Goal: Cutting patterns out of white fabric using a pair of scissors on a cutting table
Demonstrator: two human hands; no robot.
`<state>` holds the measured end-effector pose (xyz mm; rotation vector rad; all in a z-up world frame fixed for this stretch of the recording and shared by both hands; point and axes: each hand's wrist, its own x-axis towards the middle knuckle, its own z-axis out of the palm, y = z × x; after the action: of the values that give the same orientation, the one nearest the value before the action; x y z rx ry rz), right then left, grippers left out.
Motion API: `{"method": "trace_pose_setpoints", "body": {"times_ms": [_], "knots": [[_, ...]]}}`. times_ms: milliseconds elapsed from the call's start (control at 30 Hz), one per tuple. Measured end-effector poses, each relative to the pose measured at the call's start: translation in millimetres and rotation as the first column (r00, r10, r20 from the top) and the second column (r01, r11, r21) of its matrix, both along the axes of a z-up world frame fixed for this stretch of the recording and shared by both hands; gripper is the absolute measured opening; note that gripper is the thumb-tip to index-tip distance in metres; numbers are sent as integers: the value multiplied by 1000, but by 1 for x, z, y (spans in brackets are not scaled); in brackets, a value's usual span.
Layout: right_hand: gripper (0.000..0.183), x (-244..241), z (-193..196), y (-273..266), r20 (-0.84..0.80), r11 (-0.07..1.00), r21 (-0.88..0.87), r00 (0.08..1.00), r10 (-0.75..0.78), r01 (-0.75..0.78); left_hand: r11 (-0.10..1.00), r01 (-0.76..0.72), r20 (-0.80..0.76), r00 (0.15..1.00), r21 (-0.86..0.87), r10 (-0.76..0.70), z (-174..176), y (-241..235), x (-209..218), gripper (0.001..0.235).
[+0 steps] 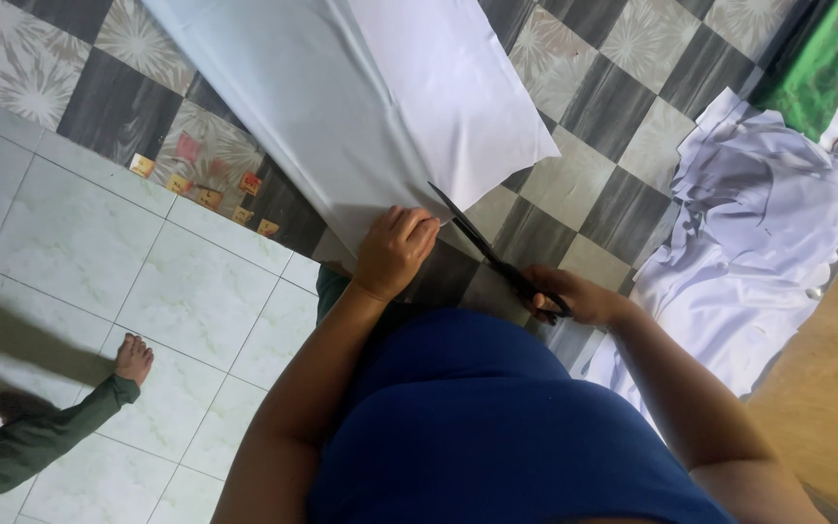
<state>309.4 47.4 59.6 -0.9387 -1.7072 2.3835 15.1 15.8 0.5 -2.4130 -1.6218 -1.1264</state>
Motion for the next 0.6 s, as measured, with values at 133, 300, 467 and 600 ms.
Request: {"method": "trace_pose_setpoints", "body": {"times_ms": [133, 300, 467, 600], "knots": [[43, -5, 4, -2, 20, 997, -59, 999, -39, 40, 1000, -8, 0, 1000, 10, 8, 7, 0, -2, 6], [49, -5, -9, -5, 25, 993, -93, 997, -73, 75, 1000, -6, 10, 1000, 0, 6, 10, 0, -2, 6], [48, -6, -22, -2, -2, 996, -55, 997, -74, 74, 1000, -1, 6, 1000, 23, 1, 11, 1, -2, 6], [47, -14, -13, -2, 5, 997, -42, 998, -67, 68, 1000, -2, 3, 1000, 21, 2, 11, 1, -3, 6]]}}
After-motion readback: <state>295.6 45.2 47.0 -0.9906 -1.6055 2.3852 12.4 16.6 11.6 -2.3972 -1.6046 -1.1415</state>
